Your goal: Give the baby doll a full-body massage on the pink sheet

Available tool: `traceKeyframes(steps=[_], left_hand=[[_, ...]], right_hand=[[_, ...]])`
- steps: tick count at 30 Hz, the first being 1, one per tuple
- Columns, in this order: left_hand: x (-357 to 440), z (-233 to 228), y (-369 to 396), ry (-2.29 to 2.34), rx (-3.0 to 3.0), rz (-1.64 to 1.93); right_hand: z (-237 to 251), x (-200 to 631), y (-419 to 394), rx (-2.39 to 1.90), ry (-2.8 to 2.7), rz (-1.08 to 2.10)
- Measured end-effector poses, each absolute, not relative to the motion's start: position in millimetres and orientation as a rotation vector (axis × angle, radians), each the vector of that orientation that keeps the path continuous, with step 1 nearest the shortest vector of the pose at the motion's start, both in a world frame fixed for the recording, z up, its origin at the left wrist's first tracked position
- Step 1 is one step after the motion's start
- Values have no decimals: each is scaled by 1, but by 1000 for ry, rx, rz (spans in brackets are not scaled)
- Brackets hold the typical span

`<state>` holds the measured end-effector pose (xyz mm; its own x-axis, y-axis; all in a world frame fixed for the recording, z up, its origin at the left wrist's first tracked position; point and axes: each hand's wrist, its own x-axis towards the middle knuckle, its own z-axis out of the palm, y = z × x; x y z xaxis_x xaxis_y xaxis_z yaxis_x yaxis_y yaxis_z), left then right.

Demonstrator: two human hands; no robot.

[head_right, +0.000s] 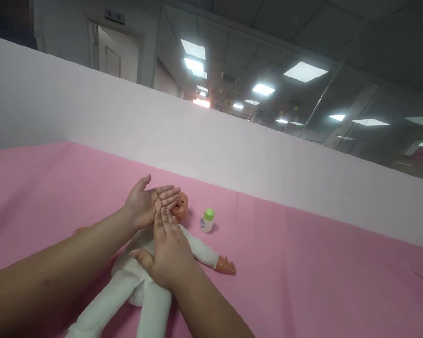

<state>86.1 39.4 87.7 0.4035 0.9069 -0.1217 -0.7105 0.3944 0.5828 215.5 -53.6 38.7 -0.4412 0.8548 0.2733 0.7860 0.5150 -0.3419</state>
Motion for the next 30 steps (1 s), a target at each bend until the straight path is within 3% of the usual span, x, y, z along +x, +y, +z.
traceKeyframes(steps=[4,9,14,18,30], left_hand=[[79,83,37,572,652,1184],[61,43,26,837,1039,1314],[33,5,24,1195,1745,1154],[32,-1,23,1190,2098,1073],[39,-10,23,1131,2265,1038]], right_hand=[[44,210,-65,-1237,-2336,392],[35,232,-83,-1006,-2320,392],[16,242,-100,-857,-2461,299],[-1,226,-100,-645,-2679,293],[31,239,-94,-992,-2647,408]])
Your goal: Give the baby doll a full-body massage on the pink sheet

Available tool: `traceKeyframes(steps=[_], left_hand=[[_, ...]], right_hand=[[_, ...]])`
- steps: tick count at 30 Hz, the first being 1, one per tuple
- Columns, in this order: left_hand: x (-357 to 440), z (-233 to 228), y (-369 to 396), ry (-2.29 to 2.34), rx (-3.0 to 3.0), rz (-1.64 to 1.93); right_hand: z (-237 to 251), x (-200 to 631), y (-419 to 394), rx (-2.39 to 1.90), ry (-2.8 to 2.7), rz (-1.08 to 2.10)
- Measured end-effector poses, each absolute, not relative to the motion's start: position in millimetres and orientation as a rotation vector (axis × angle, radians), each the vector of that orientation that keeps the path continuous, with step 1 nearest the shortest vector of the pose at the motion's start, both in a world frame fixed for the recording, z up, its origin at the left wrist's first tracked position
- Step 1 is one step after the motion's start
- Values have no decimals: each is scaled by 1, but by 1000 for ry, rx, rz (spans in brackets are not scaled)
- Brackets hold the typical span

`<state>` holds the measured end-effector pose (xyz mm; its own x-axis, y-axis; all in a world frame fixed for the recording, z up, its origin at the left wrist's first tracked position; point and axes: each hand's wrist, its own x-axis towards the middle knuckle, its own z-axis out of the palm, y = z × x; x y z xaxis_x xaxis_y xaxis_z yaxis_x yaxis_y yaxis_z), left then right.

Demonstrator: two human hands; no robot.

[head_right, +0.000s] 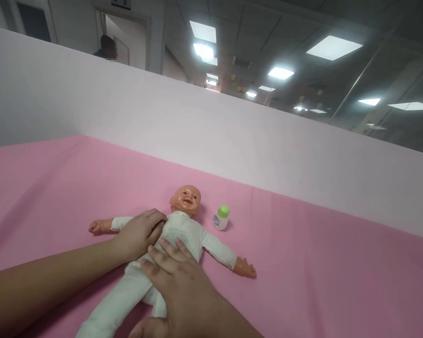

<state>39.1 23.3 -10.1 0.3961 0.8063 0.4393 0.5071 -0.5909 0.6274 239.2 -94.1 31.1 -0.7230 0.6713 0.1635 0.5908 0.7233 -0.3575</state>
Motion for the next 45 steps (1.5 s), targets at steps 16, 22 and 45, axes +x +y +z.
traceKeyframes(steps=[16,22,45], left_hand=[[33,8,12,992,2147,1144],[38,33,-58,228,2281,787],[32,6,5,921,2621,653]], right_hand=[[7,280,-51,-1691,-2014,271],[5,280,-49,-1657,-2042,254],[6,279,-55,-1572,-2040,363]])
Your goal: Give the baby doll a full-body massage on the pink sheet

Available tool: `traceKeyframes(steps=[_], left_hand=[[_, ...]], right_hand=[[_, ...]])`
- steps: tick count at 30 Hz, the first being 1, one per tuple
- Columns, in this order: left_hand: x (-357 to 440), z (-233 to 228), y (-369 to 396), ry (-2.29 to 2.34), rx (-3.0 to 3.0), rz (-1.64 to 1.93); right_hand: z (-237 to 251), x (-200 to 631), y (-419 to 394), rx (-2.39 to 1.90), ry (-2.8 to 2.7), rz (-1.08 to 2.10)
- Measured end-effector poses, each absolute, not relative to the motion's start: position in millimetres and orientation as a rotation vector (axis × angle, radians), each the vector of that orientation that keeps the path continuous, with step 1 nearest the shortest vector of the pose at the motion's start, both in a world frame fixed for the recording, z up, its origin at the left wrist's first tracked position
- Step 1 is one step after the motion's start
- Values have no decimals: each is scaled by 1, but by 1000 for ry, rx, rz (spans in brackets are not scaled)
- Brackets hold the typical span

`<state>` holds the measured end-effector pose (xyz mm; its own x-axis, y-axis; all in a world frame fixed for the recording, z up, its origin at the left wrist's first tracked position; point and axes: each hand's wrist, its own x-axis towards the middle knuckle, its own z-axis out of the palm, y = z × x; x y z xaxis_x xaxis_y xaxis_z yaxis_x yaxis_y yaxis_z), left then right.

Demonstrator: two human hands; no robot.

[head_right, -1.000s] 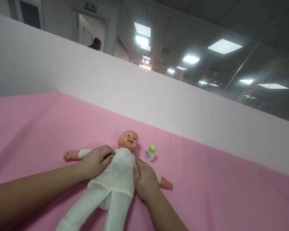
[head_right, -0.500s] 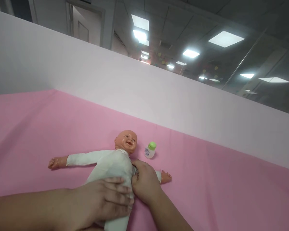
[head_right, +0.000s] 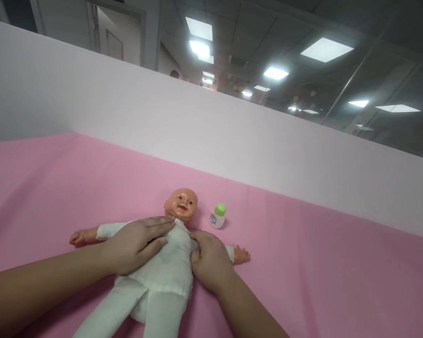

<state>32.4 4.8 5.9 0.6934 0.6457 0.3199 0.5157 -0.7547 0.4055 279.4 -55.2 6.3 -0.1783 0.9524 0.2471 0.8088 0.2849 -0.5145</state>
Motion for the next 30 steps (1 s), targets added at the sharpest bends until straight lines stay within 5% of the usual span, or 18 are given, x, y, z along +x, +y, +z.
traceKeyframes(steps=[7,16,21,30], left_hand=[[31,15,10,1221,2525,628],[31,12,12,1175,2488,654],[31,8,15,1129,2489,633],[33,10,16,1088,2462,651]], right_hand=[[2,278,-59,-1505,-1974,145],[-10,212,-106,-431,-2594,-217],[-19,214,-104,-698,-2654,-205],[10,253,-82,-1074,-2655,355]])
